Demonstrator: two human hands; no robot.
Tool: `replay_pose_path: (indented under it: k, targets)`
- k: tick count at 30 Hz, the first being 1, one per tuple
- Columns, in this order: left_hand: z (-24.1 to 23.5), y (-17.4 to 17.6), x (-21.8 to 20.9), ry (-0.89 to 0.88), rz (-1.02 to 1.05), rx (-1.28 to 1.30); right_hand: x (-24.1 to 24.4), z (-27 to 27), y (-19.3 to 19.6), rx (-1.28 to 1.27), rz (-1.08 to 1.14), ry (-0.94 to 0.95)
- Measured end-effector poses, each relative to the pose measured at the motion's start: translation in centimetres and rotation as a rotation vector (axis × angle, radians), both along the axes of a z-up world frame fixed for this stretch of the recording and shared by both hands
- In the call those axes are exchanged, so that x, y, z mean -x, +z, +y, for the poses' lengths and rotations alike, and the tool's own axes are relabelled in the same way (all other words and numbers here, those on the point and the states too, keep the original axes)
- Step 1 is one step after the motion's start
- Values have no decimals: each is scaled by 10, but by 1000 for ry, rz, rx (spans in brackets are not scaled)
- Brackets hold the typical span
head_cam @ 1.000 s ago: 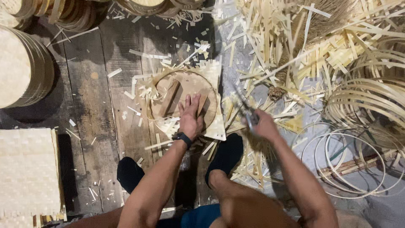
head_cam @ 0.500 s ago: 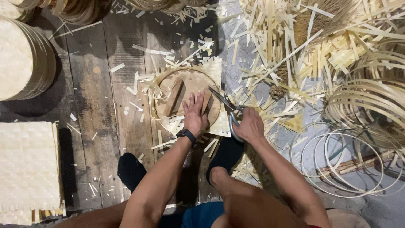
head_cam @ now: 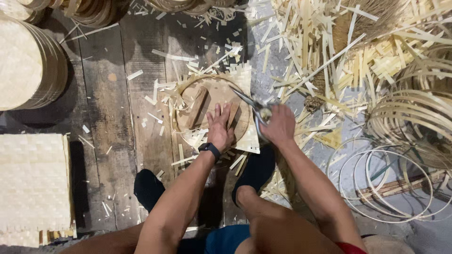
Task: The person fits a circular bamboo frame over a woven mat and uses shears to trim the protruding bamboo strips.
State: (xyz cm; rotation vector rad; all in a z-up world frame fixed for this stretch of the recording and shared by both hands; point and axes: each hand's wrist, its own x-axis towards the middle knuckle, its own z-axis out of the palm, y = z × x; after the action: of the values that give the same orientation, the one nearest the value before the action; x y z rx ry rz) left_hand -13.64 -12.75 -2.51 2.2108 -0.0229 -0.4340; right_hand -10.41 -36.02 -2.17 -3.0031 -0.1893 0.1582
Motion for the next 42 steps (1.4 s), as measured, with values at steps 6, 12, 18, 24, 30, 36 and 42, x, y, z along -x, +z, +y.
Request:
replay_pose_path:
  k: [6,12,18,24,30,36,42]
  targets:
    - [17,-3,3,-159,-35,-135,5,-32,3,-46,338,-32]
    - [22,4,6,-183,-19,27,-10,-21,-3,29,149,58]
    - [31,11,-5,-270,-18,-87,-19,-16,-4,21,293,0]
    - [24,9,-1,-334,39,-185,-15,-37,3,94,313,64]
    - [21,13,-3,-307,82,-156,-28,1,-10,80,204,80]
    - [40,14,-6,-535,59,-147,-10,-44,8,112,261,116]
    - [35,14,-6,-549,75,-191,-34,-1,0,156,-20,178]
